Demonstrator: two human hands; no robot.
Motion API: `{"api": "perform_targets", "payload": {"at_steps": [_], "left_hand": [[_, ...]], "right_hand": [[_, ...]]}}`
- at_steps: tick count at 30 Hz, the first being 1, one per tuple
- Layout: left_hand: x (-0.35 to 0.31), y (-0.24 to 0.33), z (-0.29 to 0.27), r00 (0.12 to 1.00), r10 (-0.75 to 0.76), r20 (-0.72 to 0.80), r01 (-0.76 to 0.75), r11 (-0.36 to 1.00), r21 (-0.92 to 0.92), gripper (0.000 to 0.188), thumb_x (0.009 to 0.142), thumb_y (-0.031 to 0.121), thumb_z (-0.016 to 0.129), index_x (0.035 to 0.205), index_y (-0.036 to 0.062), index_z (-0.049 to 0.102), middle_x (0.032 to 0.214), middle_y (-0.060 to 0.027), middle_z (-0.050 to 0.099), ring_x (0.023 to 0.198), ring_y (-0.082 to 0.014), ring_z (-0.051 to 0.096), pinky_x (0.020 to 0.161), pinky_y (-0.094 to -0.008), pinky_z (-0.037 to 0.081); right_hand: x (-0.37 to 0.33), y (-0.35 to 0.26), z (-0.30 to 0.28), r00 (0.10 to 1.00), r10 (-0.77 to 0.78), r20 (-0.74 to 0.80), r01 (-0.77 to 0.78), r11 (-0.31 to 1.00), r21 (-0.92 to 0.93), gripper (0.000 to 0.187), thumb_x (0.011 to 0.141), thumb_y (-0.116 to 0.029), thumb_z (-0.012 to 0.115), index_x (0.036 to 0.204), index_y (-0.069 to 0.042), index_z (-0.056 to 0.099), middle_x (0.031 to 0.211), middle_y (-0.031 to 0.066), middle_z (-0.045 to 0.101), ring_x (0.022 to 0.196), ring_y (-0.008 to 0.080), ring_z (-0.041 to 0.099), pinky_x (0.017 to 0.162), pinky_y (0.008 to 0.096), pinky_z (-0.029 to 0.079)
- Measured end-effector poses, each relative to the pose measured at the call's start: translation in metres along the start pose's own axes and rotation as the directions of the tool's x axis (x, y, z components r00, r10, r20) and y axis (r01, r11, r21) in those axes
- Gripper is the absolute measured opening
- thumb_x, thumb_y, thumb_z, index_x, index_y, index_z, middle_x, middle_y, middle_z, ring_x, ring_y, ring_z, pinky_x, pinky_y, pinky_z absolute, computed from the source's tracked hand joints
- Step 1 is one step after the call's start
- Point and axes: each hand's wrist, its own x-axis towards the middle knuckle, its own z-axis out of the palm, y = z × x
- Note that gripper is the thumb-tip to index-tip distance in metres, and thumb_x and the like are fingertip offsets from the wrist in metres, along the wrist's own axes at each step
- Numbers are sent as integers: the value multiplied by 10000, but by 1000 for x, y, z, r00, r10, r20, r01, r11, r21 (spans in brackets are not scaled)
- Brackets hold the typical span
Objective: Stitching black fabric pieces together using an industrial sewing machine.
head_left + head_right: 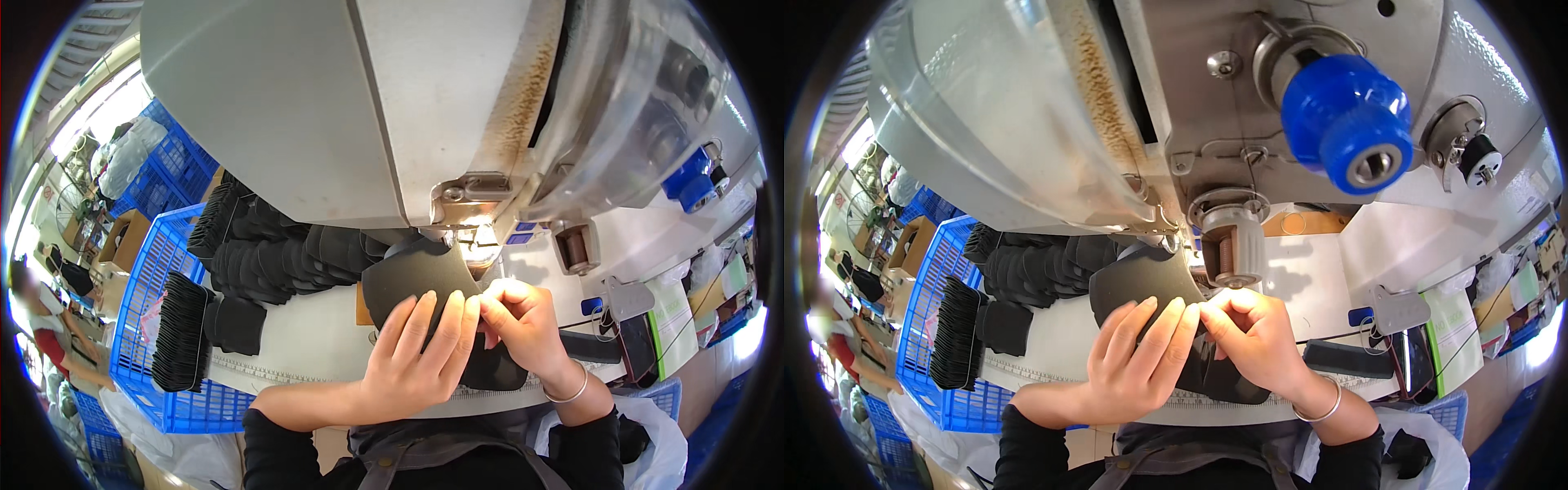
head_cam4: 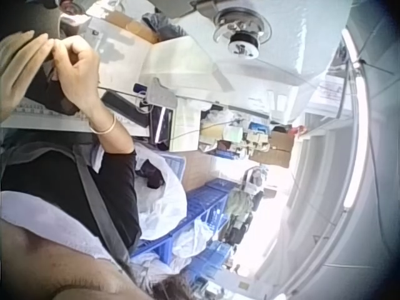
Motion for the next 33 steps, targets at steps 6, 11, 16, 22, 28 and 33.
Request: {"api": "perform_targets", "payload": {"at_steps": [6, 11, 16, 22, 28, 33], "left_hand": [[4, -11, 6, 998, 28, -56, -29, 999, -16, 281, 666, 49, 651, 937, -19, 680, 935, -115, 643, 858, -283, 635, 705, -321, 565], [8, -31, 8, 997, 7, -83, -18, 992, -127, 285, 634, 27, 658, 915, 1, 692, 918, -104, 655, 872, -277, 656, 728, -315, 566], [11, -48, 20, 992, -16, -124, -10, 979, -202, 269, 645, -10, 668, 910, 20, 698, 920, -80, 661, 879, -268, 664, 729, -309, 569], [15, -65, 38, 982, -68, -174, 4, 940, -341, 279, 650, -68, 672, 915, 18, 695, 873, -85, 651, 817, -255, 669, 696, -305, 564], [16, -80, 53, 979, -100, -177, 10, 894, -448, 272, 587, -105, 685, 832, 13, 674, 813, -75, 632, 700, -220, 638, 597, -291, 516], [12, -80, 63, 967, -128, -220, 32, 920, -392, 238, 617, -63, 670, 820, 62, 670, 824, -30, 635, 676, -181, 613, 572, -279, 500]], "right_hand": [[9, -1, 2, 1000, -1, 5, 1, 1000, -3, 166, 919, -121, 584, 826, 8, 632, 648, -10, 575, 527, 30, 514, 484, 188, 419], [10, -6, 2, 1000, 29, 13, -29, 1000, -14, 172, 915, -129, 592, 839, 14, 648, 657, -1, 585, 527, 37, 522, 487, 189, 427], [3, 0, -6, 999, 45, 14, -45, 999, -22, 160, 913, -122, 595, 839, 10, 648, 679, 17, 600, 533, 46, 535, 495, 188, 443], [-6, 9, -15, 999, 34, 17, -34, 999, 5, 159, 916, -103, 581, 820, 18, 621, 701, 36, 605, 549, 48, 543, 498, 190, 456], [-13, 12, -20, 999, -28, 32, 28, 1000, 3, 153, 922, -93, 564, 826, 16, 612, 707, 47, 609, 544, 53, 545, 495, 193, 457], [-15, 16, -23, 998, -63, 27, 63, 998, -11, 153, 930, -92, 554, 840, 18, 610, 707, 50, 610, 543, 56, 546, 498, 195, 458]]}}
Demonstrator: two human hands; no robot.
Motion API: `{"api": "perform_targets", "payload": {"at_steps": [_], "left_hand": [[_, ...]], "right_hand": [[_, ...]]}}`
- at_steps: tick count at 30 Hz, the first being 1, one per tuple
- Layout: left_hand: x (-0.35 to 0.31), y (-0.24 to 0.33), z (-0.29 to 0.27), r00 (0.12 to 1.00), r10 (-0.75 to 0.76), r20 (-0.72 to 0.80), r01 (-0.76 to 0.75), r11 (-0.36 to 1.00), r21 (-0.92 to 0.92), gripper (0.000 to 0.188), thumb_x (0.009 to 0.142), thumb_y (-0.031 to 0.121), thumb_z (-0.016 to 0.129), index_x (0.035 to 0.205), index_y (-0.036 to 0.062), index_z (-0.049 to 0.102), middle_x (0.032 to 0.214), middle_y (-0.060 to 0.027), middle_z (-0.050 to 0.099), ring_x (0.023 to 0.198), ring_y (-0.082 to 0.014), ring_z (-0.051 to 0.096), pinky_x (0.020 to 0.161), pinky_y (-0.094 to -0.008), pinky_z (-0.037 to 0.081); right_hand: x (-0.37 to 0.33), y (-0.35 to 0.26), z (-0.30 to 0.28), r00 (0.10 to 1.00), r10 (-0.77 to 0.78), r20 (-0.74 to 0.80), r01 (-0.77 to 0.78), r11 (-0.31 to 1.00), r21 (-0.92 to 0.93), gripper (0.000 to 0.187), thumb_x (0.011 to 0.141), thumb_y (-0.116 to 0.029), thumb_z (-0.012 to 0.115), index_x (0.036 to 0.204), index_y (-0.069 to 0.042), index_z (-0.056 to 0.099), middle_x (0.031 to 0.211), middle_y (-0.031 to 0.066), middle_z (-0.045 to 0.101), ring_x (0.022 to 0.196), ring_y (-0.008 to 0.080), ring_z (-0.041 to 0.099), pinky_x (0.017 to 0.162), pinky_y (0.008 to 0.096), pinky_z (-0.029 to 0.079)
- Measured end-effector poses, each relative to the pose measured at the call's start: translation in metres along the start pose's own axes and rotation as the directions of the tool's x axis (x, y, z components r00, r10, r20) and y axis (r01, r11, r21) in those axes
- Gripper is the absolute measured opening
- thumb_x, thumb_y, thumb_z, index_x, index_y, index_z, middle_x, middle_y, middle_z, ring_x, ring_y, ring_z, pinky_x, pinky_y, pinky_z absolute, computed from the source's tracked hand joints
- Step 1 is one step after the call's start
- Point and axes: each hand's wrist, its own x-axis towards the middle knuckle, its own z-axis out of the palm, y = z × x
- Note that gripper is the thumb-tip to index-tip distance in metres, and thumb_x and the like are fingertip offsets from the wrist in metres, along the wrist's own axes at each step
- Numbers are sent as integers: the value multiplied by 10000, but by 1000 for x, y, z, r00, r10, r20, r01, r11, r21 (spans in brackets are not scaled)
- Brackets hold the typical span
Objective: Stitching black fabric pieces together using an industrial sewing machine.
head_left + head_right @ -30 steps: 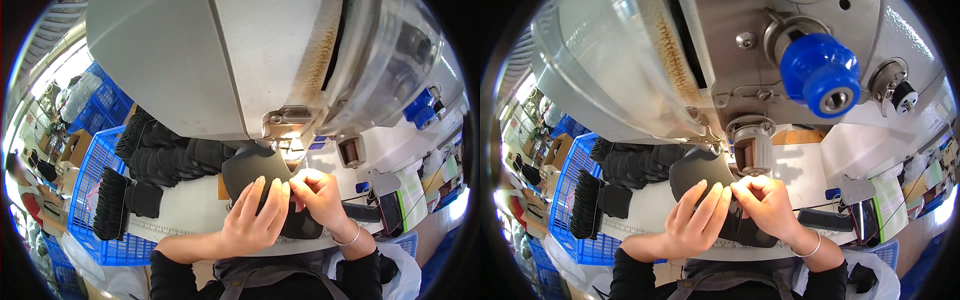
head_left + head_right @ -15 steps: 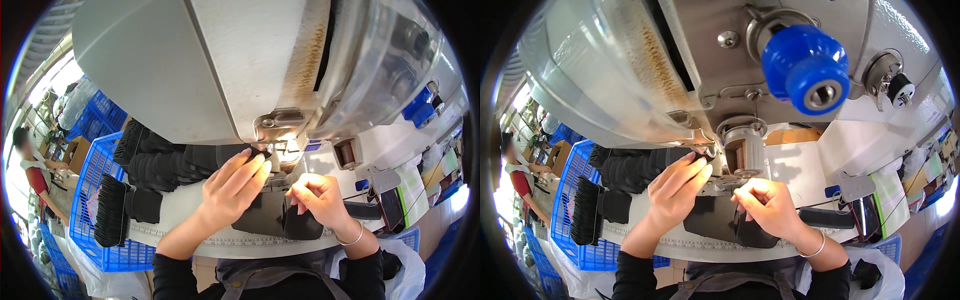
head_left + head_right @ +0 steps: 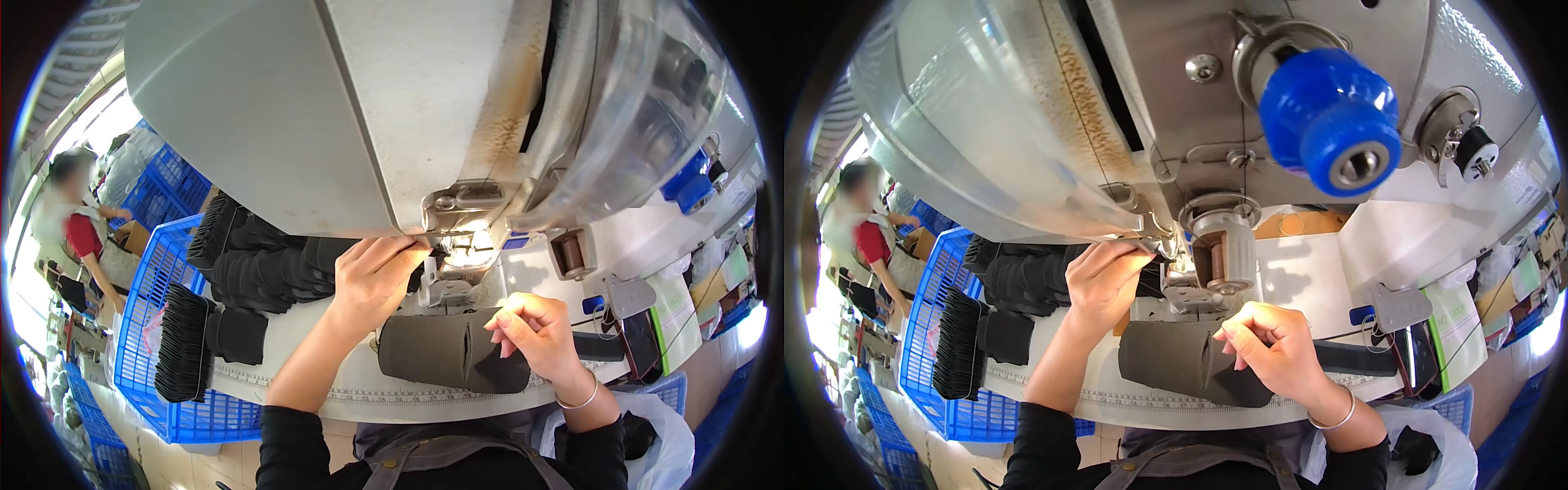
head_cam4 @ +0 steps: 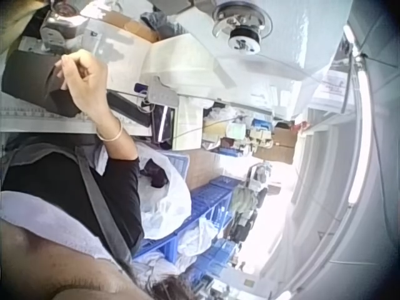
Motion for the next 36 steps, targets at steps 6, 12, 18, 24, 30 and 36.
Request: {"api": "perform_targets", "payload": {"at_steps": [6, 12, 18, 24, 30, 36], "left_hand": [[-2, -2, 1, 1000, -15, -26, 15, 1000, 1, 262, 596, -68, 674, 822, 66, 679, 829, -26, 643, 672, -180, 607, 562, -277, 481], [-3, -5, 5, 998, -5, -64, 4, 1000, -24, 283, 574, -68, 679, 821, 70, 684, 822, -21, 645, 662, -176, 603, 562, -279, 473], [-2, -2, 6, 997, 20, -75, -21, 1000, -22, 253, 585, -70, 676, 809, 48, 676, 802, -34, 632, 661, -182, 603, 554, -275, 481], [1, 2, 6, 998, 30, -57, -33, 998, -50, 221, 603, -64, 662, 804, 27, 664, 805, -39, 616, 677, -184, 601, 553, -282, 483], [-8, -4, -40, 999, 37, 4, -37, 986, 160, 228, 593, -68, 679, 810, 2, 677, 841, -92, 646, 758, -250, 646, 649, -310, 537], [-96, -5, -164, 974, -92, 208, -17, 881, 472, 154, 670, 12, 671, 820, 47, 682, 929, -76, 668, 988, -266, 638, 964, -451, 446]], "right_hand": [[-1, -3, 3, 999, 19, -42, -19, 1000, 5, 230, 930, -137, 565, 805, 45, 628, 688, 73, 593, 527, 93, 553, 473, 204, 461], [0, -1, 2, 999, -10, -43, 10, 1000, -3, 240, 927, -153, 573, 802, 44, 629, 678, 75, 594, 521, 96, 552, 469, 206, 461], [-4, -5, 0, 998, 25, -61, -24, 1000, 3, 176, 930, -99, 554, 836, 29, 630, 695, 57, 605, 541, 68, 550, 498, 198, 443], [-8, -4, -4, 973, -179, -148, 158, 977, -144, 167, 908, -67, 571, 801, 42, 636, 691, 69, 601, 533, 89, 559, 482, 201, 437], [-9, -4, 7, 941, -299, -159, 237, 916, -323, 119, 872, -7, 554, 802, 46, 635, 706, 76, 600, 558, 109, 568, 484, 209, 440], [-34, 2, -4, 874, -447, -191, 317, 822, -473, 86, 860, 18, 525, 866, 47, 605, 751, 105, 558, 610, 146, 559, 574, 243, 456]]}}
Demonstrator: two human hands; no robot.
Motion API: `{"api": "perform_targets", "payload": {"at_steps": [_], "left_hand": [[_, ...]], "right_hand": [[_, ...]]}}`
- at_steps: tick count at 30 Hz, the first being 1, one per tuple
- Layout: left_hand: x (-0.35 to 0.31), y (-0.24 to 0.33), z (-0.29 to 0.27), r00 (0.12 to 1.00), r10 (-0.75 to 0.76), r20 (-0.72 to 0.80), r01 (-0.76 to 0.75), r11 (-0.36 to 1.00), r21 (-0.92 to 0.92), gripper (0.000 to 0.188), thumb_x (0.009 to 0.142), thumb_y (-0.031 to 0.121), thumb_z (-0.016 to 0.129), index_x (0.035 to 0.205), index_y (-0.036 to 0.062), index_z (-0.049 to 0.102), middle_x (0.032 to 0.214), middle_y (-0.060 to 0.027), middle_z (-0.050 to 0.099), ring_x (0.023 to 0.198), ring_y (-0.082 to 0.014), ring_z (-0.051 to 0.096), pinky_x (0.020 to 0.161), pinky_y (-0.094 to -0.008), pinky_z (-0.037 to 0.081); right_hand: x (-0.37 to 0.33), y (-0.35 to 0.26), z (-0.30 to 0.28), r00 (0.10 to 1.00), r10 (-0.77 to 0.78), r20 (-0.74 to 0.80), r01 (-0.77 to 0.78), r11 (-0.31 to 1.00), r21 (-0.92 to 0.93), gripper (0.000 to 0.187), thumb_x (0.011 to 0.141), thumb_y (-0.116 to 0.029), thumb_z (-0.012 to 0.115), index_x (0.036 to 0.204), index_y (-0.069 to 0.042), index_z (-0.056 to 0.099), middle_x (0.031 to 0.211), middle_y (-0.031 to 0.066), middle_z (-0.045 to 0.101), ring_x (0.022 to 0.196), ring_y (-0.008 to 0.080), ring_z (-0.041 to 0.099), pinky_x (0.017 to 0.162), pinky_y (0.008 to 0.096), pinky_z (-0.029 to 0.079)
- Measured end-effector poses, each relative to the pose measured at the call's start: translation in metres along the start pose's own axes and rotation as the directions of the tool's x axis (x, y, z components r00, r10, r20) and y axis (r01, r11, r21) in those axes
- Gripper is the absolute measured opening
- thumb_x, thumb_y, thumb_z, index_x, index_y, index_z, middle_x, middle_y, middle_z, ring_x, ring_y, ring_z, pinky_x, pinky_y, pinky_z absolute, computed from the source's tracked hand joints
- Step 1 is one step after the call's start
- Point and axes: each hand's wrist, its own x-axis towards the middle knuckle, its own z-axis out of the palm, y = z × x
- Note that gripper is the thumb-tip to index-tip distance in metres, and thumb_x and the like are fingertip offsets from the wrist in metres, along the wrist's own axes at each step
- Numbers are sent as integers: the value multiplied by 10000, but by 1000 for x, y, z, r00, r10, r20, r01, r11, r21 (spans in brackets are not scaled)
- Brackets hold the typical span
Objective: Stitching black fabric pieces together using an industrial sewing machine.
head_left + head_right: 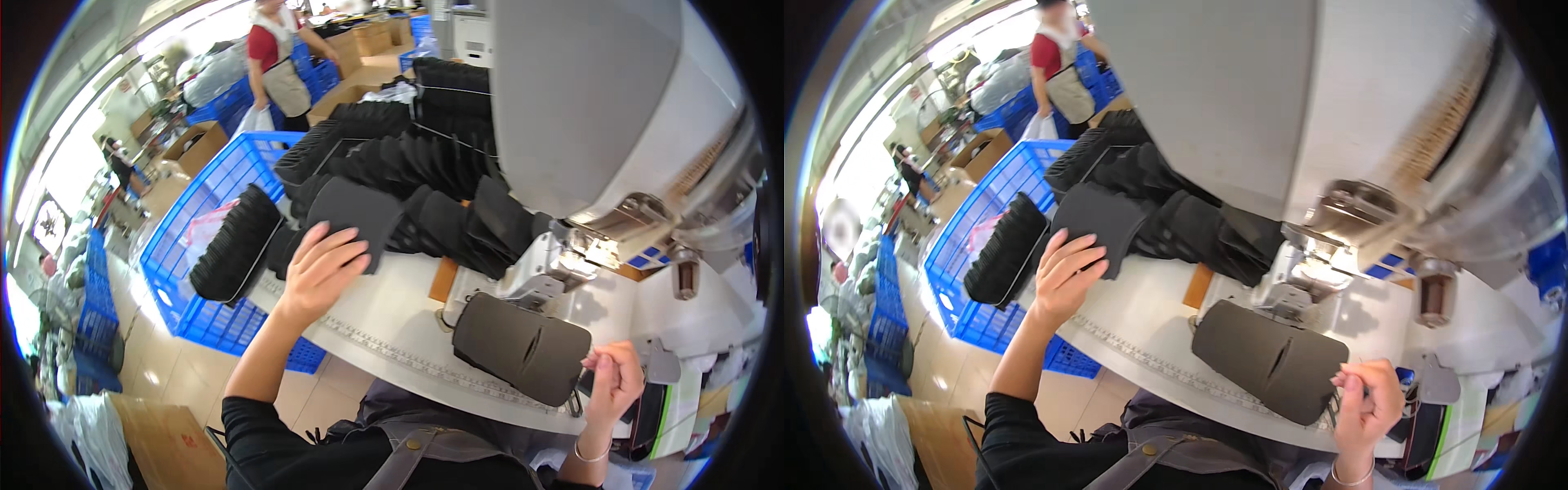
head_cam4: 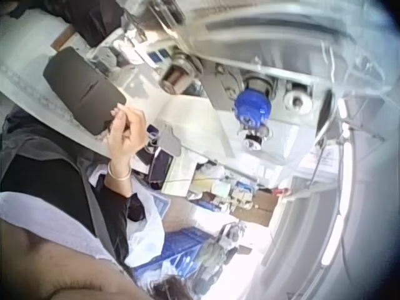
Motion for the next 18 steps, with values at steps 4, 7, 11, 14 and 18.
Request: {"api": "perform_targets", "payload": {"at_steps": [4, 7, 11, 14, 18], "left_hand": [[-87, -21, -25, 927, -341, 155, 346, 938, -5, 177, 696, -78, 622, 791, 59, 683, 967, -78, 681, 1069, -270, 616, 1068, -498, 315], [-132, -30, -14, 863, -447, 235, 477, 874, -89, 228, 693, -121, 583, 818, 42, 683, 1009, -91, 678, 1119, -289, 589, 1079, -519, 288], [-134, -22, 0, 800, -469, 375, 567, 796, -214, 325, 668, -167, 512, 873, 24, 677, 1082, -112, 660, 1180, -301, 548, 1087, -547, 258], [-107, -15, 1, 802, -434, 409, 519, 846, -120, 280, 687, -58, 571, 924, 47, 676, 1084, -112, 651, 1114, -289, 577, 1061, -549, 292], [-25, 20, 17, 886, -263, 383, 363, 907, -215, 323, 702, 70, 648, 1025, 70, 661, 1080, -81, 646, 1054, -273, 590, 1035, -516, 337]], "right_hand": [[-2, 4, -12, 997, 48, 64, -45, 998, -50, 113, 866, -60, 547, 896, 36, 599, 810, 114, 572, 772, 189, 579, 712, 280, 459], [5, 4, -9, 988, -63, 139, 90, 976, -199, 298, 818, -170, 627, 1033, 33, 589, 967, 147, 582, 925, 265, 570, 845, 353, 441], [10, 4, 1, 940, 94, 327, 60, 900, -431, 707, 709, -307, 735, 1270, 35, 474, 1179, 171, 542, 1072, 340, 525, 945, 409, 396], [17, 2, -1, 858, 312, 408, -167, 921, -352, 746, 680, -331, 765, 1261, 38, 478, 1177, 176, 545, 1084, 343, 517, 963, 409, 384], [15, 0, -4, 893, 234, 385, -27, 881, -473, 766, 606, -336, 812, 1203, 28, 498, 1185, 180, 546, 1100, 360, 506, 970, 429, 380]]}}
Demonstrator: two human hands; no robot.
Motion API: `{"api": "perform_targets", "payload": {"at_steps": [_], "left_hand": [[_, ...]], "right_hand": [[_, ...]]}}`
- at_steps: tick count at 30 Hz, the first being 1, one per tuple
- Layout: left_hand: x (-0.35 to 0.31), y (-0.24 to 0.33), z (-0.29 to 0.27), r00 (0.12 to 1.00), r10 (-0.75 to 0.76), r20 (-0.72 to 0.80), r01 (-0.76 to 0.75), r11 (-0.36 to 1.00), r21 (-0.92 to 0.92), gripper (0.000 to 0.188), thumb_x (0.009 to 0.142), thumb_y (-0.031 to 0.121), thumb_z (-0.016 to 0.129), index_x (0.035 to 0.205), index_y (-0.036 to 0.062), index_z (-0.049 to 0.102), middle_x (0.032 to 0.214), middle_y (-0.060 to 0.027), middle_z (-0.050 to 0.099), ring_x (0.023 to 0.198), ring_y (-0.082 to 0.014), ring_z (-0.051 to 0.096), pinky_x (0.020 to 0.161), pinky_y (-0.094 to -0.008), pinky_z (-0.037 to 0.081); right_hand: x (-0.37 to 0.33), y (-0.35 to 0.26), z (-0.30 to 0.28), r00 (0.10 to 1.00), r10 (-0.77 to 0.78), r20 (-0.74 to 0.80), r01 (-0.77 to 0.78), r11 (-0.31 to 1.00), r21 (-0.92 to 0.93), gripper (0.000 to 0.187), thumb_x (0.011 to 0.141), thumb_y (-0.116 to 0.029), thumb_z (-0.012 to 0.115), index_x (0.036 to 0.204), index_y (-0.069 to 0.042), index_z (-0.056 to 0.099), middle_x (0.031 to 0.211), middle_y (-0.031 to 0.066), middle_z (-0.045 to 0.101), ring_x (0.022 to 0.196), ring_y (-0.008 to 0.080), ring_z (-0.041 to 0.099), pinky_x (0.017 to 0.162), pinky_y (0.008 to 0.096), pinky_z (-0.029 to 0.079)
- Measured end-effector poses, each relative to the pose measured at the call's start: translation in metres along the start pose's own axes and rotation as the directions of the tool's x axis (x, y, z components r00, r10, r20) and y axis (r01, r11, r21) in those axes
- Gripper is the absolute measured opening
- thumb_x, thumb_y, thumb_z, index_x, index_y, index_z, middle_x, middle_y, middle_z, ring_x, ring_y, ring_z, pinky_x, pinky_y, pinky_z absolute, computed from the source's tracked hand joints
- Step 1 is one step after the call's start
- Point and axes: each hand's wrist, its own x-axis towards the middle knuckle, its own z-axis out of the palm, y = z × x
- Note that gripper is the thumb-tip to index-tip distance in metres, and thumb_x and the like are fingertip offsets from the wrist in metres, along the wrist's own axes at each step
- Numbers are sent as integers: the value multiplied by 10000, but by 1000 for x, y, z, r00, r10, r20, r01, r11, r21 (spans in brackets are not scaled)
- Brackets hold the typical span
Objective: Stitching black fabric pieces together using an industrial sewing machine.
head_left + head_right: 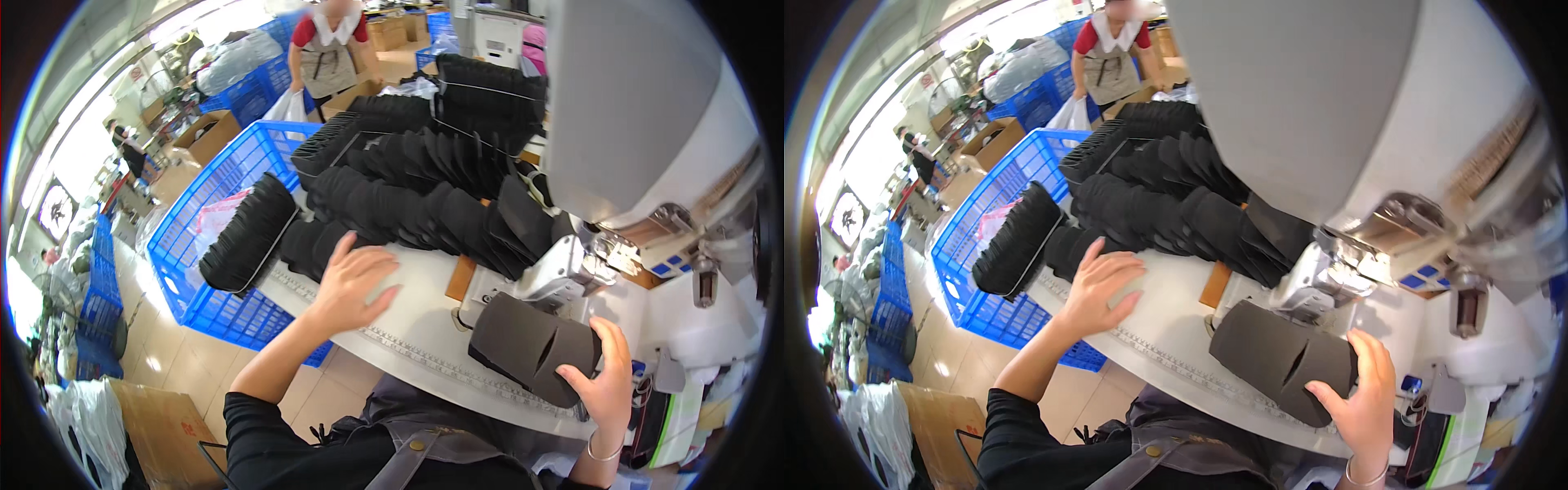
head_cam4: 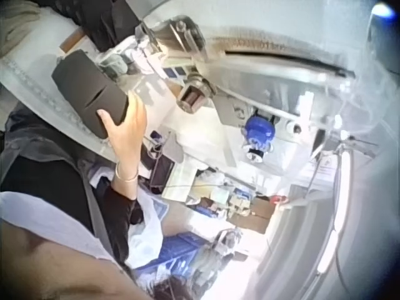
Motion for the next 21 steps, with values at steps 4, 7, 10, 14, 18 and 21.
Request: {"api": "perform_targets", "payload": {"at_steps": [4, 7, 10, 14, 18, 21], "left_hand": [[57, 77, 8, 955, 297, 10, -279, 906, -318, 387, 712, 143, 714, 1082, 62, 636, 1104, -100, 633, 1038, -275, 596, 999, -457, 399], [85, 118, 13, 903, 414, -112, -421, 807, -413, 450, 707, 186, 750, 1118, 57, 620, 1047, -109, 636, 982, -274, 605, 921, -402, 455], [100, 125, 22, 922, 360, 145, -244, 829, -503, 306, 753, 171, 751, 994, 37, 619, 942, -110, 612, 891, -273, 597, 832, -389, 465], [123, 138, 19, 905, 426, -13, -143, 276, -950, 195, 796, 88, 712, 847, 1, 545, 978, -161, 619, 929, -284, 596, 863, -386, 452], [118, 137, 13, 952, 306, -28, -199, 546, -814, 224, 782, 67, 717, 774, 8, 502, 945, -146, 633, 844, -238, 609, 782, -331, 483], [114, 128, 21, 964, 173, -204, -261, 769, -584, 251, 756, 61, 748, 771, -10, 507, 859, -121, 600, 716, -237, 562, 603, -317, 453]], "right_hand": [[4, -19, 2, 985, -98, -143, 88, 993, -75, 432, 678, -175, 784, 1013, -12, 563, 1118, 160, 585, 1064, 339, 533, 924, 405, 411], [0, -23, 0, 983, -20, -182, 71, 957, 282, 204, 798, -61, 697, 963, -17, 585, 1003, 139, 608, 895, 252, 595, 802, 306, 457], [1, -20, -5, 969, -19, -246, 136, 872, 470, 199, 820, -26, 679, 990, -22, 575, 996, 92, 607, 847, 167, 582, 759, 247, 445], [14, -31, 10, 992, 78, -104, 55, 475, 878, 228, 843, -33, 664, 1045, -49, 558, 992, 41, 587, 899, 133, 557, 799, 243, 437], [16, -37, 13, 969, -2, -249, 166, 749, 641, 218, 828, -68, 686, 1024, -41, 595, 983, 68, 598, 861, 151, 578, 744, 262, 467], [11, -28, 7, 933, -209, -293, 307, 887, 346, 266, 780, -98, 737, 1009, -18, 629, 901, 94, 611, 736, 162, 620, 608, 251, 489]]}}
